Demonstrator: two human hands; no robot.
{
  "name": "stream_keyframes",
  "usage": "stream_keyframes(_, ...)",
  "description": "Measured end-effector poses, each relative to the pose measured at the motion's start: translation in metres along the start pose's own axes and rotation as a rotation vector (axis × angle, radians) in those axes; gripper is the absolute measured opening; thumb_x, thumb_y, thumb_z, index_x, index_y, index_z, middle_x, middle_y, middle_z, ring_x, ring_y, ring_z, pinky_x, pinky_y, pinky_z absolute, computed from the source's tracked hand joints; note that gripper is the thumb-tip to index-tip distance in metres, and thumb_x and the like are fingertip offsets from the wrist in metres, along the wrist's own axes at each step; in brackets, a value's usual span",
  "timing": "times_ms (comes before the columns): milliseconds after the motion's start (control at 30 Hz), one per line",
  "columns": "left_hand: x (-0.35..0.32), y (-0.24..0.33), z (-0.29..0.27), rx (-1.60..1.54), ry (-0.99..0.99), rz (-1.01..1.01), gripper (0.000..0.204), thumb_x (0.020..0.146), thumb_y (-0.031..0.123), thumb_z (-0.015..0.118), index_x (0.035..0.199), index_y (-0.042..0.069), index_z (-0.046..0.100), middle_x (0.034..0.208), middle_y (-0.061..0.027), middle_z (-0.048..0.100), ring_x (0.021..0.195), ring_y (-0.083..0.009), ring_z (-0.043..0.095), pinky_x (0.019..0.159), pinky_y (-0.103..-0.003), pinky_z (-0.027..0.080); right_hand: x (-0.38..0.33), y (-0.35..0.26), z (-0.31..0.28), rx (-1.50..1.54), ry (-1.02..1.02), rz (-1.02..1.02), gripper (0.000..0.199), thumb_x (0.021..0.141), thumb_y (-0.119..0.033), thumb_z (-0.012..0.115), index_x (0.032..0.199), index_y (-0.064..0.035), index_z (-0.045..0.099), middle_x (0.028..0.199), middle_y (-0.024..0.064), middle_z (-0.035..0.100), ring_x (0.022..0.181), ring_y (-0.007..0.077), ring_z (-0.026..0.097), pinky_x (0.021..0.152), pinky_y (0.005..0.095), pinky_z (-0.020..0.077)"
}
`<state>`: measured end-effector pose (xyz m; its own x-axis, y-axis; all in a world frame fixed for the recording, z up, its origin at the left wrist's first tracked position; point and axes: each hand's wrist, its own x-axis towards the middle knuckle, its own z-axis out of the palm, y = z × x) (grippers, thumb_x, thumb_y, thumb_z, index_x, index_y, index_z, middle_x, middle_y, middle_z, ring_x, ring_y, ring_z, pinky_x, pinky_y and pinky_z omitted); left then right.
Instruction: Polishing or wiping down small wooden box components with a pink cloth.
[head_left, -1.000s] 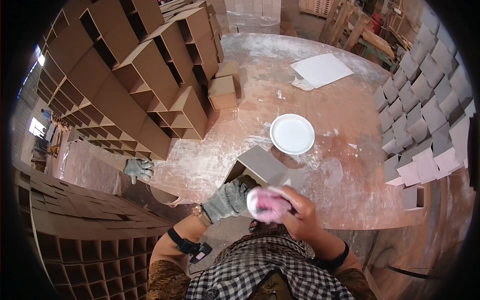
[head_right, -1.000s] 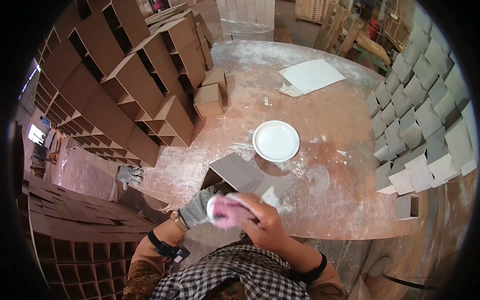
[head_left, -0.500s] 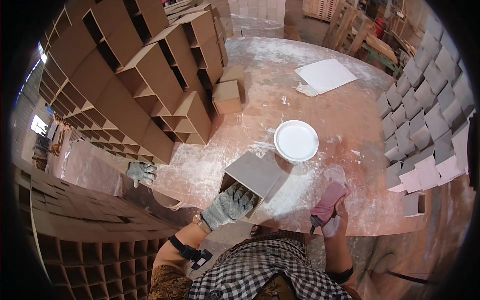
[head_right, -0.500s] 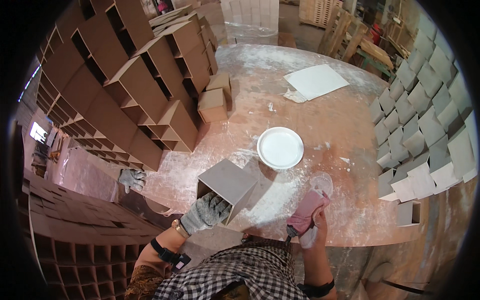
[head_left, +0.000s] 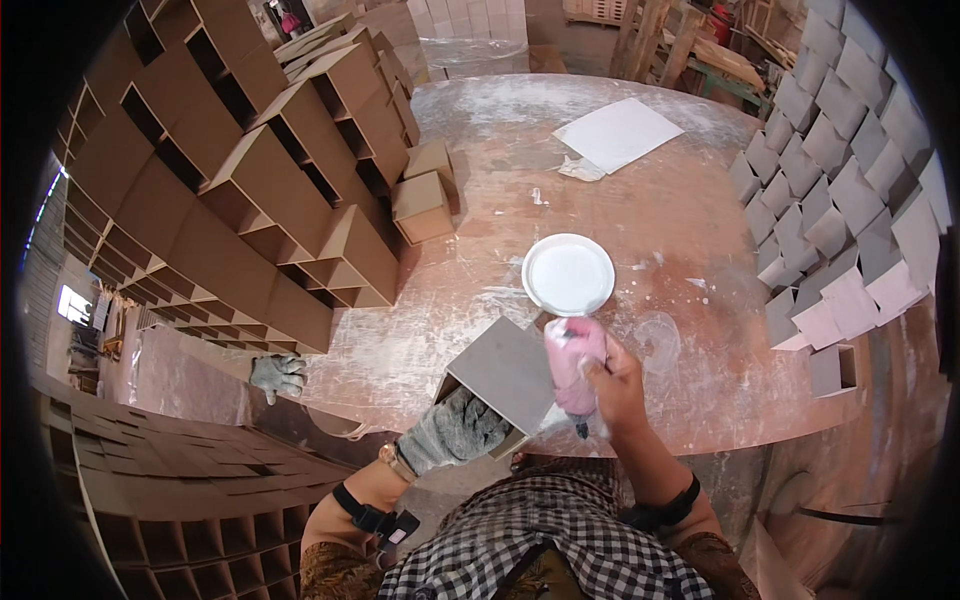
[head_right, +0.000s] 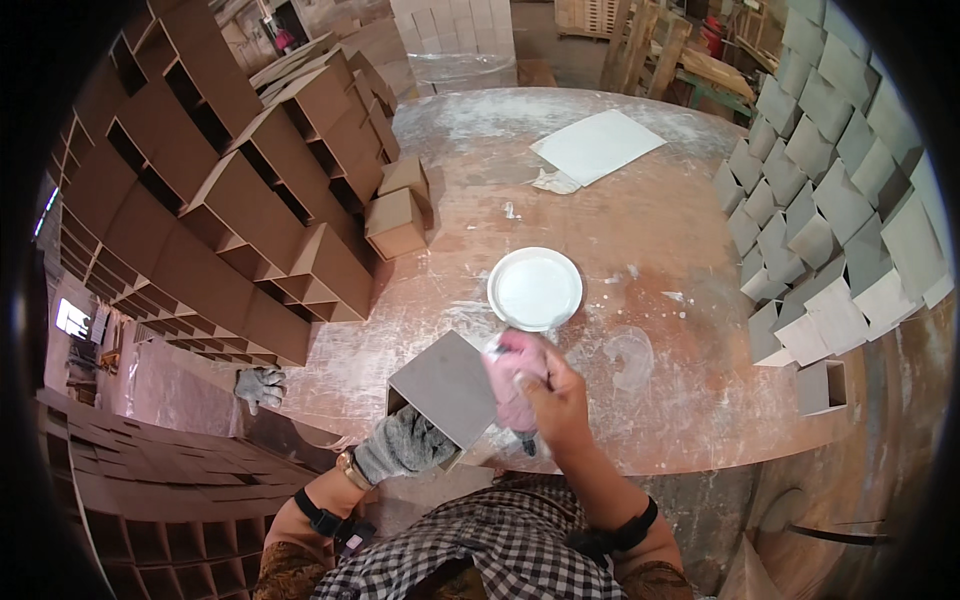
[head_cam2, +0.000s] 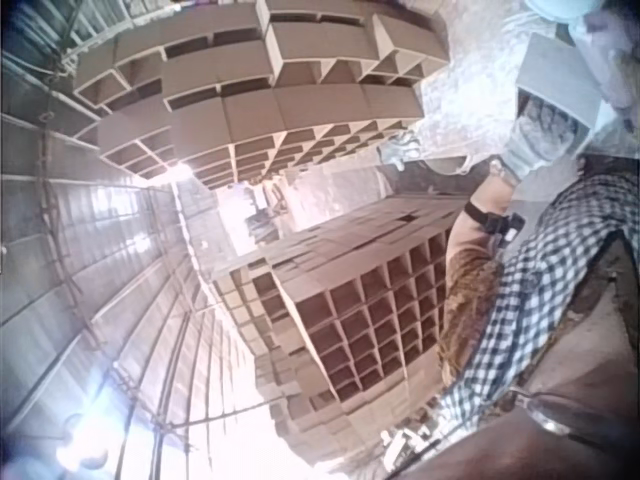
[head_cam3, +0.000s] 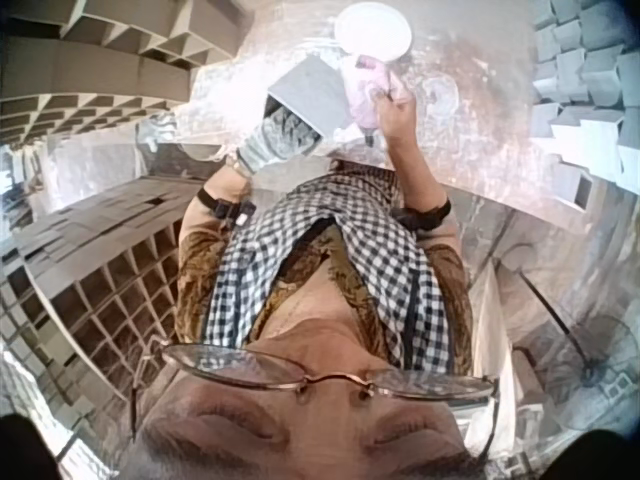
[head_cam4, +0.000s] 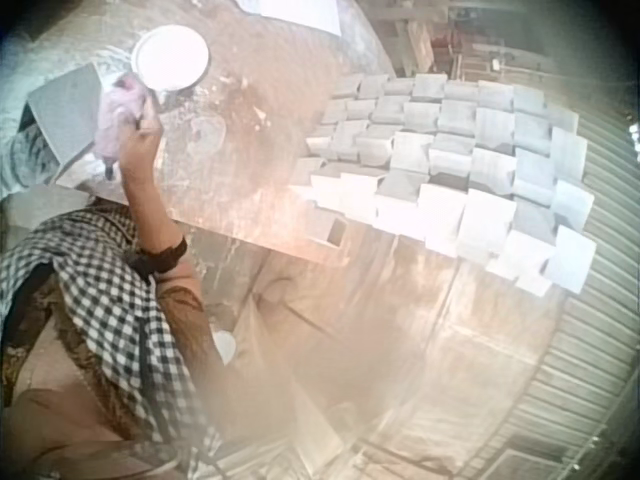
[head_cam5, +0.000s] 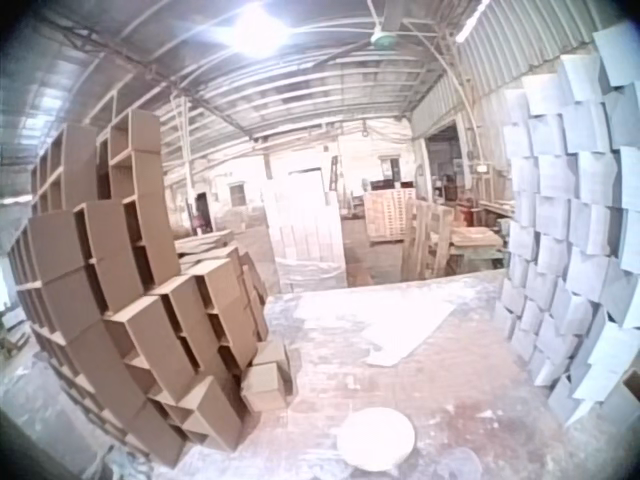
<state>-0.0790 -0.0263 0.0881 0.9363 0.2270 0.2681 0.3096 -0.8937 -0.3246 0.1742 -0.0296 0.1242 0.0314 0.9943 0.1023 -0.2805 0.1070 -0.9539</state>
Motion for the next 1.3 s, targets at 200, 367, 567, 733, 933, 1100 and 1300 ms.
stream_keyframes(200,-0.014,0.011,-0.002,-0.059,0.004,-0.114,0.048,0.082,0.026,0.056,0.125,0.006,0.052,0.129,-0.0186,0.048,0.121,-0.0358,0.046,0.101,-0.053,0.034,0.018,0.032,-0.034,0.313,0.219,0.003,0.04,0.086,-0.002,0.051,0.126,0.0,0.05,0.117,0.006,0.055,0.103,0.0117,0.052,0.092,0.0264,0.0406)
stream_keyframes(367,-0.007,0.011,-0.018,-0.056,0.013,-0.123,0.05,0.08,0.028,0.059,0.124,0.005,0.052,0.123,-0.0169,0.053,0.114,-0.0341,0.051,0.096,-0.049,0.041,0.005,0.052,-0.061,0.397,0.381,0.065,0.042,0.088,-0.008,0.056,0.128,-0.0029,0.045,0.115,0.0057,0.056,0.103,0.0163,0.055,0.091,0.0309,0.0454)
stream_keyframes(567,0.005,0.017,-0.018,-0.435,-0.482,-0.433,0.039,0.08,0.026,0.062,0.115,0.009,0.058,0.107,-0.01,0.063,0.097,-0.0259,0.061,0.082,-0.038,0.051,-0.033,0.081,-0.087,0.476,0.424,0.168,0.044,0.089,-0.011,0.057,0.13,-0.0026,0.043,0.118,0.0043,0.054,0.106,0.0151,0.053,0.093,0.0304,0.0429)
stream_keyframes(733,0.041,-0.015,-0.019,-1.828,-0.285,-1.269,0.041,0.08,0.03,0.07,0.115,0.01,0.061,0.102,-0.006,0.066,0.099,-0.0176,0.06,0.086,-0.029,0.049,-0.048,0.086,-0.089,0.565,0.365,0.207,0.042,0.089,-0.012,0.058,0.127,-0.001,0.045,0.115,0.0054,0.057,0.101,0.0161,0.057,0.089,0.0311,0.047)
stream_keyframes(933,0.054,-0.059,0.04,-2.323,-0.194,-1.26,0.057,0.082,0.034,0.069,0.127,0.006,0.05,0.118,-0.009,0.06,0.109,-0.0189,0.056,0.094,-0.03,0.044,-0.054,0.096,-0.083,0.595,0.283,0.377,0.038,0.09,-0.015,0.057,0.124,-0.0014,0.046,0.106,0.0059,0.059,0.09,0.0176,0.062,0.079,0.0322,0.0526)
stream_keyframes(1100,0.031,-0.046,0.04,-1.452,-0.204,-1.077,0.07,0.08,0.047,0.065,0.133,0.007,0.043,0.128,-0.0156,0.051,0.119,-0.0281,0.049,0.099,-0.036,0.042,-0.06,0.092,-0.079,0.677,0.329,0.499,0.047,0.089,-0.027,0.059,0.125,-0.0013,0.045,0.106,0.0068,0.059,0.088,0.0186,0.061,0.076,0.0331,0.0526)
stream_keyframes(1300,-0.005,-0.014,0.046,-0.873,-0.252,-0.748,0.066,0.078,0.051,0.065,0.13,0.015,0.046,0.128,-0.0201,0.049,0.119,-0.0357,0.047,0.099,-0.041,0.04,-0.06,0.109,-0.079,0.654,0.236,0.557,0.054,0.088,-0.035,0.06,0.126,-0.0012,0.044,0.106,0.0081,0.059,0.089,0.0197,0.061,0.075,0.0339,0.0522)
